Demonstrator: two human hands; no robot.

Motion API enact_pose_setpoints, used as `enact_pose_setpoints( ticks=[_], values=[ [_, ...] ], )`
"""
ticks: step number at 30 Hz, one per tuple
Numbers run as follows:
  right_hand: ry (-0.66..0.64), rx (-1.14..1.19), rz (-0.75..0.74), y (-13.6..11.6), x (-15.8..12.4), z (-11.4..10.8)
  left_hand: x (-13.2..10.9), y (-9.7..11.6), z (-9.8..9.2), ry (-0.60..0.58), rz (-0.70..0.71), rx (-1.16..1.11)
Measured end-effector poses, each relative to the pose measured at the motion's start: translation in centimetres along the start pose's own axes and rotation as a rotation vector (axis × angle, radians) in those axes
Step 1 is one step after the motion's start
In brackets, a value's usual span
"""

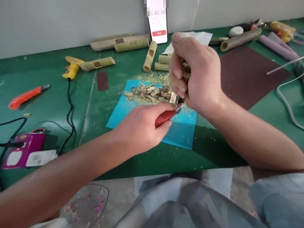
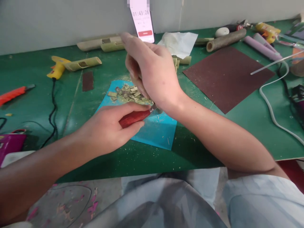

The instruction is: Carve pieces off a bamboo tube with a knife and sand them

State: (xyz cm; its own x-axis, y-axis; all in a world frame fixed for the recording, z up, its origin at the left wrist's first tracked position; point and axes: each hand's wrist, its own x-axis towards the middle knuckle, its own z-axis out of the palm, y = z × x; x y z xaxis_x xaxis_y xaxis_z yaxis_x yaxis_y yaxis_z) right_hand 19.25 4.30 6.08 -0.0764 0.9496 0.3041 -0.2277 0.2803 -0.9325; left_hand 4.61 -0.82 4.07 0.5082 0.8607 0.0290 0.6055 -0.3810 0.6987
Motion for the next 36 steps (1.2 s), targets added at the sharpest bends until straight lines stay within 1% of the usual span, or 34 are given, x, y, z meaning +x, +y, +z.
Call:
enact_pose_setpoints(
  ticks=[4, 7, 8, 10, 12, 15, 18, 20, 24, 28, 29, 31, 34, 35, 36],
  values=[
    [0.068, -0.052, 0.009, 0.0, -0.1, 0.1, 0.0, -0.7, 1.0, 0.046, -0.092, -0.282],
    [0.062, -0.058, 0.011, 0.0, -0.1, 0.0, 0.1, -0.9, 0.9, 0.024, -0.164, -0.416],
    [0.050, -0.047, 0.018, 0.1, -0.1, -0.1, 0.1, -0.8, 0.7, 0.008, -0.180, -0.410],
    [0.027, -0.015, 0.043, 0.3, 0.0, -0.3, -0.2, -0.6, 0.1, -0.011, -0.166, -0.317],
    [0.020, 0.018, 0.054, 0.5, 0.1, -0.5, -0.7, -0.2, -0.5, -0.008, -0.084, -0.172],
    [0.005, 0.058, 0.011, 0.7, 0.0, -0.6, -1.5, 0.2, -1.1, -0.007, 0.043, 0.006],
    [0.017, 0.082, -0.051, 0.7, -0.2, -0.5, -1.8, 0.1, -0.9, 0.013, 0.079, 0.073],
    [0.046, 0.081, -0.079, 0.6, -0.3, -0.4, -1.8, -0.1, -0.5, 0.033, 0.068, 0.067],
    [0.057, 0.013, -0.045, 0.6, -0.2, -0.1, -1.5, -0.1, 0.3, 0.055, 0.048, 0.059],
    [0.167, -0.067, -0.034, 0.6, 0.0, 0.5, -1.4, 0.2, 0.8, 0.039, 0.025, 0.056],
    [0.177, -0.082, -0.026, 0.5, 0.0, 0.5, -1.4, 0.2, 1.0, 0.040, 0.012, 0.033],
    [0.178, -0.090, -0.017, 0.4, 0.0, 0.4, -1.2, 0.0, 1.1, 0.044, -0.015, -0.062],
    [0.127, -0.069, 0.012, 0.2, 0.1, 0.2, -0.8, -0.6, 1.0, 0.034, -0.096, -0.281],
    [0.077, -0.072, 0.052, 0.2, 0.1, 0.2, -0.6, -0.8, 0.8, 0.015, -0.128, -0.336],
    [0.141, -0.060, 0.033, 0.2, 0.1, 0.2, -0.5, -0.9, 0.5, -0.003, -0.157, -0.361]
  ],
)
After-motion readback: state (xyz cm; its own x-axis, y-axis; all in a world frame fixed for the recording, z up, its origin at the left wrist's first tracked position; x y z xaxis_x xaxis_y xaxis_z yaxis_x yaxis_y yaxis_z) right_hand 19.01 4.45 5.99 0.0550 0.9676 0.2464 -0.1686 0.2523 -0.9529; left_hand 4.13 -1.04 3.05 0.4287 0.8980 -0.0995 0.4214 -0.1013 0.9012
